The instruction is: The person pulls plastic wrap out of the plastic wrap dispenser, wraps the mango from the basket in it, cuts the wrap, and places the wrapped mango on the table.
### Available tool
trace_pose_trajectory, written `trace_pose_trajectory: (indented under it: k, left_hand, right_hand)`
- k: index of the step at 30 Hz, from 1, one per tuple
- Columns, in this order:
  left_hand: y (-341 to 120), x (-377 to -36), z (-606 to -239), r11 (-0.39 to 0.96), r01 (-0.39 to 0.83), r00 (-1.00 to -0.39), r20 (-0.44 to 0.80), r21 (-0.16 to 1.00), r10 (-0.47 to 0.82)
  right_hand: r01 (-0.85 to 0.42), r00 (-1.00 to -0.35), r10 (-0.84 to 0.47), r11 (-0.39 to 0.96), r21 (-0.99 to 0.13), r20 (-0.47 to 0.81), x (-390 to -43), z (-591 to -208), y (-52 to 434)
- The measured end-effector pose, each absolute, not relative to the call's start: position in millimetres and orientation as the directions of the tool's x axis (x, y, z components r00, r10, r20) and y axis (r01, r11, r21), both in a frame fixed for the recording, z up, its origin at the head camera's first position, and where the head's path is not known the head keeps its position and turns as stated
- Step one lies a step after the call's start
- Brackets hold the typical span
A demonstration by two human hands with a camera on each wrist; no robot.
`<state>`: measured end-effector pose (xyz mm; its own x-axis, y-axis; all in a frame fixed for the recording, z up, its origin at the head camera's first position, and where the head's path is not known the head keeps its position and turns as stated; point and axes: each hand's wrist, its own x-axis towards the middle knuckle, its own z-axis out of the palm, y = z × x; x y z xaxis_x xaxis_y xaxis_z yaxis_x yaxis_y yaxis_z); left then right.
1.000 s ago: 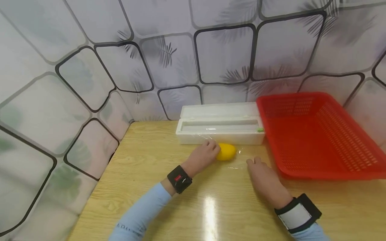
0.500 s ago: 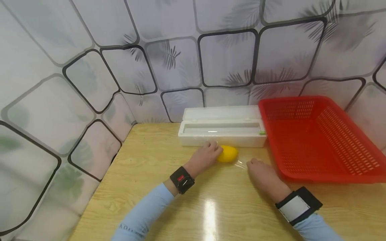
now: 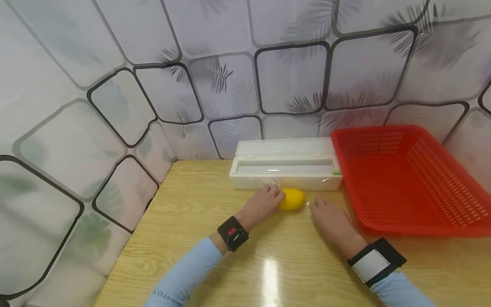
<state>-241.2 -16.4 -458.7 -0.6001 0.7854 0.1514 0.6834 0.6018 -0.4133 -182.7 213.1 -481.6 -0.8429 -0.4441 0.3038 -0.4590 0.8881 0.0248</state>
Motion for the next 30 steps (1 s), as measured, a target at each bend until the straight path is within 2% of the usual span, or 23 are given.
trace_pose_trajectory:
  k: [9, 21, 25, 30]
  left_hand:
    - [-18.2, -242.2, -457.5, 0.623, 0.677, -0.618, 0.156, -0.393, 0.770]
    - [-17.4, -246.2, -461.3, 0.612, 0.692, -0.609, 0.147, -0.382, 0.780]
    - [-17.7, -246.1, -461.6, 0.602, 0.700, -0.599, 0.142, -0.385, 0.788]
    - [-17.0, -245.5, -461.2, 0.589, 0.705, -0.581, 0.154, -0.396, 0.799]
  right_hand:
    - [-0.492, -0.743, -0.443, 0.869, 0.039, 0.502, -191.3, -465.8, 197.4]
    - [-0.504, -0.742, -0.463, 0.862, 0.052, 0.486, -214.3, -464.1, 177.1]
    - [-0.469, -0.743, -0.424, 0.882, 0.049, 0.517, -217.4, -469.1, 173.1]
    - [-0.447, -0.714, -0.354, 0.895, -0.003, 0.603, -218.1, -476.7, 170.8]
